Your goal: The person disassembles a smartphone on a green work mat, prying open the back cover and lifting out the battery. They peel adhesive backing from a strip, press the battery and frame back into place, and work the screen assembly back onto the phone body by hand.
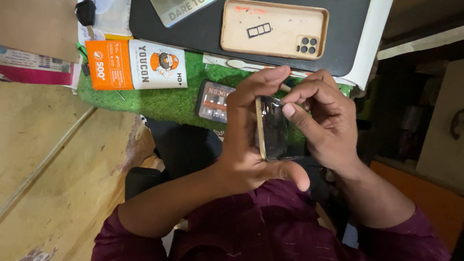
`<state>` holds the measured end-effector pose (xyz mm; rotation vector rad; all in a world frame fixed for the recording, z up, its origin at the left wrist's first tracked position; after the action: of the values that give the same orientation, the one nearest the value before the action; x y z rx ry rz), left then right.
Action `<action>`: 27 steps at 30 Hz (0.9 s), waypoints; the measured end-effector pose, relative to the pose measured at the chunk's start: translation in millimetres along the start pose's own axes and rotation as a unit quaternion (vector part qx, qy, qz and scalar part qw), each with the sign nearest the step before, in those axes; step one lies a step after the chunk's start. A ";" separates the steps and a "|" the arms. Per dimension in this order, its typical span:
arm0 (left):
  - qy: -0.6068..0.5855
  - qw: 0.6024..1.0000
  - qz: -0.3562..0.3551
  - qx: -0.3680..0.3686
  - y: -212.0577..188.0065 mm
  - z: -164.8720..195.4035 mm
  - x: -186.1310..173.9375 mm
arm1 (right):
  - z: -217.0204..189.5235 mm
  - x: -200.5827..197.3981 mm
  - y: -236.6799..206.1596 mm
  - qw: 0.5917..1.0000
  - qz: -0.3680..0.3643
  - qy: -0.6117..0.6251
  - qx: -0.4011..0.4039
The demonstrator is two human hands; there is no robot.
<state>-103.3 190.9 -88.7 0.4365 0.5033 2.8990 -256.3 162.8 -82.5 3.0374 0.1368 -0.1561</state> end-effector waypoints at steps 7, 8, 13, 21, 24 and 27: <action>-0.090 0.994 0.038 -0.051 2.3 -3.9 -4.6 | -5.3 -5.6 1.2 0.998 -0.013 -0.056 0.011; -0.093 0.993 0.040 -0.057 2.2 -4.1 -4.9 | -5.1 -6.0 1.0 0.998 -0.015 -0.056 0.015; -0.077 0.995 0.032 -0.050 1.9 -4.1 -3.9 | -3.6 -7.3 0.8 0.999 0.002 -0.054 0.000; -0.061 0.997 0.024 -0.049 -0.2 -7.1 -3.7 | -10.8 -6.2 -2.0 0.984 0.029 -0.158 -0.083; -0.066 0.996 0.028 -0.061 -1.1 -8.9 -4.4 | -11.6 -5.0 -1.1 0.984 0.028 -0.154 -0.086; -0.064 0.996 0.019 -0.060 -0.2 -7.1 -4.6 | -10.3 -5.3 0.8 0.985 0.026 -0.158 -0.070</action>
<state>-101.2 188.0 -96.3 0.6154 0.3020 2.8918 -260.4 162.7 -71.7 2.8269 0.0404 -0.5922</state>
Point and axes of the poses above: each hand's wrist, its own y-axis towards the middle knuckle, its own x-axis out of the palm, z = x × y, the point moved 6 cm from there along y, towards the middle knuckle, and after that the axes turned 6 degrees about z, right-handed, at the moved point
